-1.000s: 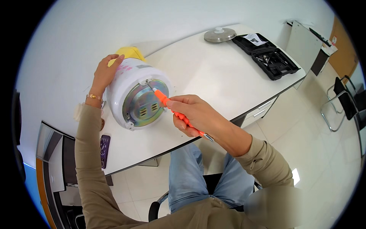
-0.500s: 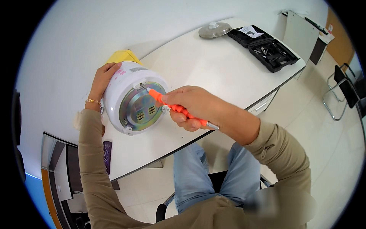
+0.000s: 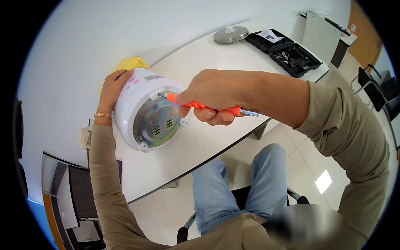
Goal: The person uses a screwdriver to remove multiple screws from the base of a white appliance. They rotate the appliance to access different screw locations and place the removed screws on the table.
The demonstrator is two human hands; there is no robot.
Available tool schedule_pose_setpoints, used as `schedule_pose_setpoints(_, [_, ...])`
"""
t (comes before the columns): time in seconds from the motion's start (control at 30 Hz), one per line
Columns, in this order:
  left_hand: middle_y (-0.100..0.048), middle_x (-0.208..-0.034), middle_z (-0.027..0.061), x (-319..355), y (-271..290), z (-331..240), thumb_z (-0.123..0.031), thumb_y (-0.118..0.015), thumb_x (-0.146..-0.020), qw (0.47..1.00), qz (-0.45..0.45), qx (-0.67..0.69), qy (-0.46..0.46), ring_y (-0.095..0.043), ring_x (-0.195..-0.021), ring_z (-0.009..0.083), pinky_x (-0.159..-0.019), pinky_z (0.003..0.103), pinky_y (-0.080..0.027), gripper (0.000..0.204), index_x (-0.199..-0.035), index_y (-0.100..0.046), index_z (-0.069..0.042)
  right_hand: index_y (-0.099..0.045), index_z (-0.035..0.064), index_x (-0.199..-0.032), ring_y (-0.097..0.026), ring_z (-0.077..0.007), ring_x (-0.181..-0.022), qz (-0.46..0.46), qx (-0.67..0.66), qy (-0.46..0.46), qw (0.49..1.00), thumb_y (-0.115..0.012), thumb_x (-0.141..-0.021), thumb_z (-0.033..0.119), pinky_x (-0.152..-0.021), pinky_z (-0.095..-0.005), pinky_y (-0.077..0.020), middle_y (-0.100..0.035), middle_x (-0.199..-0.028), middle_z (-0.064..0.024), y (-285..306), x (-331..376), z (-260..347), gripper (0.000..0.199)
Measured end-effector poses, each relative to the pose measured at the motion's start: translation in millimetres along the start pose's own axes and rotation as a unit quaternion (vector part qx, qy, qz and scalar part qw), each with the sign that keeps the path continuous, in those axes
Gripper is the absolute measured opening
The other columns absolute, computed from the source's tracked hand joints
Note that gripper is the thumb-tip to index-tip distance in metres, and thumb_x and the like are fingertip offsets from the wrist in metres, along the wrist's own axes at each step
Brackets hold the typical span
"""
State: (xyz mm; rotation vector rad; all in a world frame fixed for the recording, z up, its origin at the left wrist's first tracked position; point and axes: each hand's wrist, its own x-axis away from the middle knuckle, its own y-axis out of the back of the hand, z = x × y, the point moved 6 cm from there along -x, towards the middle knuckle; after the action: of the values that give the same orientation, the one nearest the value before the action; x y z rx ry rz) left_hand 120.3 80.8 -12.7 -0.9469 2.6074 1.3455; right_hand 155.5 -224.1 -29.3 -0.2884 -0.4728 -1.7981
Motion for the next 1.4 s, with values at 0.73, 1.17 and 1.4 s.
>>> schedule_pose_setpoints(0.73, [-0.066,-0.11,0.0194,5,7,7,-0.054,-0.061,-0.077,0.995,-0.036,-0.089,0.006,-0.064,-0.099,0.0307,-0.087,0.036,-0.048,0.064,-0.113,-0.066,-0.001,-0.05,0.0024,-0.093,-0.028,-0.0064,-0.033,0.024,-0.291,-0.026,0.956,-0.041,-0.099,0.03,-0.031,-0.0229,-0.0223,-0.035,-0.048,0.0024,-41,-24,-25,0.03])
schedule_pose_setpoints(1.17, [-0.065,-0.115,0.0153,2,4,5,-0.055,-0.06,-0.077,0.99,-0.04,-0.137,0.005,-0.061,-0.105,0.0299,-0.09,0.038,-0.047,0.062,-0.114,-0.066,-0.005,-0.057,-0.0005,-0.081,-0.057,-0.0261,-0.051,-0.245,0.576,0.105,0.773,-0.035,-0.101,0.037,-0.047,-0.0381,-0.0454,-0.056,-0.058,-0.0117,-24,-22,13,0.047])
schedule_pose_setpoints(1.4, [-0.065,-0.115,0.0151,5,9,7,-0.054,-0.059,-0.078,0.991,-0.039,-0.125,-0.007,-0.061,-0.105,0.03,-0.09,0.037,-0.047,0.06,-0.113,-0.067,-0.006,-0.058,-0.0001,-0.086,-0.041,-0.016,-0.032,-0.114,0.047,-0.004,0.992,-0.035,-0.1,0.025,-0.035,-0.0298,-0.0341,-0.05,-0.052,-0.0061,-28,-22,-2,0.037])
